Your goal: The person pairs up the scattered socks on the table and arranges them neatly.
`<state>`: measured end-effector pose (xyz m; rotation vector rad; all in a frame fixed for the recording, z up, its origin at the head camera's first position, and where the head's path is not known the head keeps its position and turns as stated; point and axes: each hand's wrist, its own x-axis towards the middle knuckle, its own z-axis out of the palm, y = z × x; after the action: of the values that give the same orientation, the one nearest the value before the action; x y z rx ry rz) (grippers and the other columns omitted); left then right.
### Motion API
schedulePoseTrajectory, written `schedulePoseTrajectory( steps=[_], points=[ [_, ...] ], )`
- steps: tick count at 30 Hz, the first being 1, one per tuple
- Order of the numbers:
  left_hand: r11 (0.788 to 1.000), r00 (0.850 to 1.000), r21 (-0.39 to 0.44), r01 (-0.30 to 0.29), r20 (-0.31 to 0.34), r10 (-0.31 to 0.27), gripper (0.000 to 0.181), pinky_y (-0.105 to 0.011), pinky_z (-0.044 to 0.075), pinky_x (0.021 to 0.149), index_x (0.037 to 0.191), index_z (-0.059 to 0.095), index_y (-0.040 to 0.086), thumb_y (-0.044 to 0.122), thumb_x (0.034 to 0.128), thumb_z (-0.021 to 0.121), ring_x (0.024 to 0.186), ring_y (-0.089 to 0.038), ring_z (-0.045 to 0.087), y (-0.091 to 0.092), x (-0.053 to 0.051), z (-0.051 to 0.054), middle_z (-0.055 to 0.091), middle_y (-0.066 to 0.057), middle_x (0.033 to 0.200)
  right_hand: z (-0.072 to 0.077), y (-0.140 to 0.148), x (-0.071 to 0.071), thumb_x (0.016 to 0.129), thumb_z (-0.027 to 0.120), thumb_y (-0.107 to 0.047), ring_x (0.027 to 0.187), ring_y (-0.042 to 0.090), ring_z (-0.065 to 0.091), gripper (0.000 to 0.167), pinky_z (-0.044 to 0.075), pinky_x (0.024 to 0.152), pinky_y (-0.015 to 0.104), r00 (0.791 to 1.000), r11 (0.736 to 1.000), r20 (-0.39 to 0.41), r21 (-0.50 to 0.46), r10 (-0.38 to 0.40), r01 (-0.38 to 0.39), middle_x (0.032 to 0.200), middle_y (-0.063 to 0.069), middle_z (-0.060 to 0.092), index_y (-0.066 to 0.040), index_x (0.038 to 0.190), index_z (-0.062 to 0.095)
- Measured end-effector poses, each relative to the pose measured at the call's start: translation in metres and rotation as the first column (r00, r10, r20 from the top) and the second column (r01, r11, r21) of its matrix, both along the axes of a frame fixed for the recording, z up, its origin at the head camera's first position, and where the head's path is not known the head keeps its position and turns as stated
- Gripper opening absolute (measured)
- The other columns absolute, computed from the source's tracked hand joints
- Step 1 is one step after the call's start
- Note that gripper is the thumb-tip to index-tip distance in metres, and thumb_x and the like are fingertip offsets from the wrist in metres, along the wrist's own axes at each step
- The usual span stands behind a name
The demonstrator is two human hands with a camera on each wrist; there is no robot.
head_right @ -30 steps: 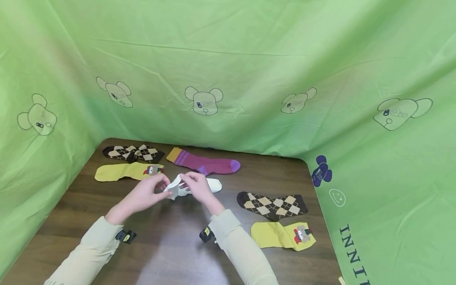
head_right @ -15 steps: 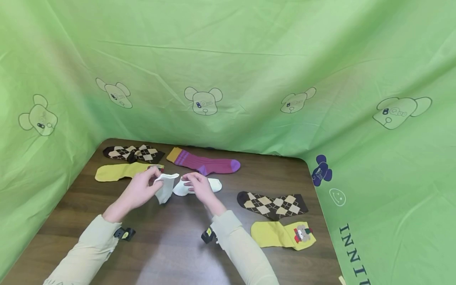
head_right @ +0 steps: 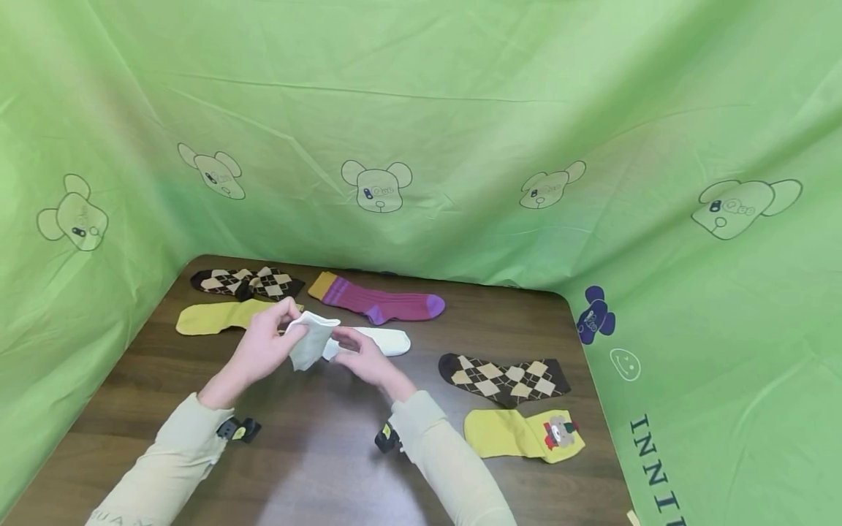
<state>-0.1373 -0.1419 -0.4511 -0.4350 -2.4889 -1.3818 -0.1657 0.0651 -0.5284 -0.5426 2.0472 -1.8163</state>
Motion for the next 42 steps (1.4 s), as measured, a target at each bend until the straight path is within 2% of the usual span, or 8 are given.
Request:
schedulePoseTrajectory(
  steps=[5, 8, 12, 18, 25, 31, 36, 42],
  points=[
    [0.998, 0.999, 0.04, 0.038, -0.014, -0.037, 0.018, -0.033, 0.036, 0.055, 0.083, 0.053, 0.017, 0.005, 0.0854, 0.065, 0.058, -0.014, 0.049, 0.008, 0.001, 0.003, 0.053, 0.007, 0.065, -0.008, 0.001, -0.001, 0.088, 0.067, 0.002, 0.131, 0.042, 0.05, 0.048, 0.033, 0.112, 0.056, 0.999, 1.0, -0.029, 0.003, 0.023, -0.023, 0.134, 0.026, 0.059, 0.01, 0.134, 0.057],
    [0.996, 0.999, 0.073, 0.053, -0.011, -0.053, 0.017, -0.037, 0.038, 0.072, 0.083, 0.053, 0.016, 0.005, 0.0851, 0.065, 0.06, -0.013, 0.056, 0.012, 0.001, 0.005, 0.06, 0.009, 0.067, -0.007, 0.002, 0.0, 0.089, 0.069, -0.004, 0.125, 0.029, 0.056, 0.039, 0.037, 0.11, 0.048, 1.0, 0.999, -0.02, 0.049, 0.011, -0.01, 0.126, 0.017, 0.067, 0.006, 0.127, 0.066],
    [0.994, 0.999, 0.103, 0.044, -0.004, -0.044, 0.017, -0.04, 0.036, 0.081, 0.084, 0.054, 0.017, 0.005, 0.0849, 0.066, 0.063, -0.013, 0.061, 0.015, 0.001, 0.006, 0.066, 0.01, 0.069, 0.002, 0.004, 0.006, 0.09, 0.072, -0.009, 0.108, 0.011, 0.062, 0.03, 0.045, 0.1, 0.032, 1.0, 0.995, 0.009, 0.104, 0.007, -0.008, 0.11, 0.007, 0.074, 0.004, 0.117, 0.072],
    [0.995, 0.999, 0.092, 0.03, 0.014, -0.032, 0.017, -0.036, 0.041, 0.065, 0.091, 0.057, 0.015, 0.005, 0.0836, 0.069, 0.068, -0.018, 0.057, 0.016, 0.0, 0.006, 0.065, 0.005, 0.075, 0.03, 0.011, 0.019, 0.092, 0.066, 0.0, 0.09, 0.007, 0.064, 0.023, 0.051, 0.087, 0.027, 0.999, 0.998, 0.038, 0.066, 0.007, -0.009, 0.101, 0.018, 0.074, 0.014, 0.111, 0.069],
    [0.995, 0.998, 0.083, 0.056, 0.02, -0.058, 0.029, -0.035, 0.047, 0.069, 0.106, 0.062, 0.011, 0.003, 0.0808, 0.073, 0.079, -0.018, 0.063, 0.013, -0.002, -0.001, 0.072, 0.001, 0.091, 0.024, 0.017, 0.015, 0.093, 0.062, 0.003, 0.087, 0.01, 0.067, 0.018, 0.054, 0.093, 0.042, 0.991, 0.998, 0.114, 0.005, -0.066, 0.066, 0.096, 0.02, 0.073, 0.019, 0.102, 0.063],
    [0.997, 0.997, 0.054, 0.052, 0.051, -0.055, 0.018, -0.031, 0.046, 0.061, 0.099, 0.071, 0.014, 0.006, 0.0834, 0.074, 0.072, -0.016, 0.06, 0.009, -0.003, -0.007, 0.069, 0.004, 0.086, 0.026, 0.022, 0.013, 0.091, 0.062, 0.004, 0.082, 0.014, 0.064, 0.016, 0.051, 0.092, 0.053, 0.987, 0.99, 0.079, 0.013, -0.139, 0.138, 0.089, 0.015, 0.073, 0.018, 0.097, 0.063],
    [0.994, 0.994, 0.07, 0.085, 0.066, -0.089, 0.015, -0.029, 0.048, 0.058, 0.098, 0.071, 0.013, 0.011, 0.0855, 0.079, 0.067, -0.015, 0.06, 0.006, -0.005, -0.01, 0.066, 0.005, 0.08, 0.029, 0.026, 0.011, 0.091, 0.063, 0.002, 0.081, 0.016, 0.066, 0.012, 0.053, 0.086, 0.039, 0.974, 0.975, 0.066, -0.032, -0.219, 0.221, 0.091, 0.025, 0.072, 0.014, 0.092, 0.063],
    [0.993, 0.995, 0.081, 0.084, 0.053, -0.088, 0.011, -0.027, 0.045, 0.056, 0.093, 0.07, 0.013, 0.016, 0.0891, 0.079, 0.064, -0.016, 0.056, 0.006, -0.006, -0.013, 0.061, 0.004, 0.073, 0.031, 0.029, 0.009, 0.091, 0.066, 0.002, 0.072, 0.01, 0.063, 0.01, 0.051, 0.072, 0.027, 0.955, 0.954, 0.082, -0.064, -0.286, 0.292, 0.08, 0.012, 0.072, 0.011, 0.092, 0.065]
  ],
)
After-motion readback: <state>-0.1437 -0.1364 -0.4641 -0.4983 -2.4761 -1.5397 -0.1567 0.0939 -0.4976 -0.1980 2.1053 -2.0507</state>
